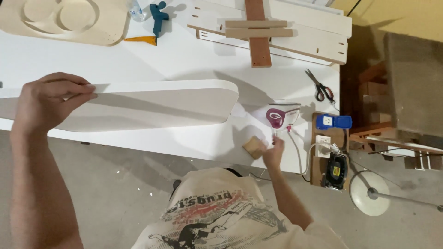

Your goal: The person applies a strip of white edge banding to the edge of a large white board. They use a purple iron to press the banding onto the edge, then use a small wooden block to smooth and secure the material. The person repeats this process along the length of the board's edge.

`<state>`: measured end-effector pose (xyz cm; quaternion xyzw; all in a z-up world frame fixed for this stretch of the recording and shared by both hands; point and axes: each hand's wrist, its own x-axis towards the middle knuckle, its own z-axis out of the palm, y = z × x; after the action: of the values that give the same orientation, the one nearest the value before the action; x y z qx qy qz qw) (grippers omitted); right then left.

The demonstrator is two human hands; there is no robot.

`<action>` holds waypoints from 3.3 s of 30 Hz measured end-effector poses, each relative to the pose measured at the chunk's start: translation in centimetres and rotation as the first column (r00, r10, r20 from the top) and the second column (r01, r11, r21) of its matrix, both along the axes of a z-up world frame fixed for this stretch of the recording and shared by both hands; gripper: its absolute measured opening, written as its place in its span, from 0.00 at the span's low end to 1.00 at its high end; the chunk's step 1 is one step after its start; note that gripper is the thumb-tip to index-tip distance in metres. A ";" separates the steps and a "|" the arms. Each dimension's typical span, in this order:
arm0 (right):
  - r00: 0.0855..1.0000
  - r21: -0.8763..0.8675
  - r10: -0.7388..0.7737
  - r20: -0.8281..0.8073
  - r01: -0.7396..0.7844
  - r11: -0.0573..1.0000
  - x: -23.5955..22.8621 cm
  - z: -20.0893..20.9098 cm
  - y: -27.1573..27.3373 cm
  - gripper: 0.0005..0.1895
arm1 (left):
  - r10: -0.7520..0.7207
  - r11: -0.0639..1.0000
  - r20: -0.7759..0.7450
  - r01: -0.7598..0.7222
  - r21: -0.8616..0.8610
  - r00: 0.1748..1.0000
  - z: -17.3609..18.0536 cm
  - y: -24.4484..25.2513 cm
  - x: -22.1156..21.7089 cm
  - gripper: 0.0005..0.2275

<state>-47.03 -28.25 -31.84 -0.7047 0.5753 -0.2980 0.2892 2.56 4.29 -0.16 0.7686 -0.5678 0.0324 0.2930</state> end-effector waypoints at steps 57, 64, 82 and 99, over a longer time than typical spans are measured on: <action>-0.200 0.366 0.628 -0.752 -0.919 0.146 31.8 43.9 7.6 0.28 | -0.116 0.993 -0.043 0.114 -0.042 0.992 1.1 -6.3 -4.1 0.05; -0.202 0.411 0.612 -0.764 -0.885 0.221 29.4 44.9 6.6 0.28 | -0.114 0.993 -0.043 0.113 -0.024 0.993 1.5 -5.8 -4.1 0.05; -0.077 0.544 0.681 -0.728 -0.668 0.507 20.5 44.6 -1.8 0.40 | -0.123 0.987 -0.028 0.120 -0.104 0.992 0.2 -2.6 -2.1 0.04; -0.266 0.428 0.571 -0.777 -0.888 0.168 31.8 43.3 5.0 0.28 | -0.087 0.995 -0.015 0.086 -0.058 0.996 0.7 -4.8 -3.8 0.04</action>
<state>-15.19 -23.26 11.48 -0.9643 -0.0098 0.2612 -0.0419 -1.26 -0.50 0.57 0.7349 -0.5967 0.0291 0.3208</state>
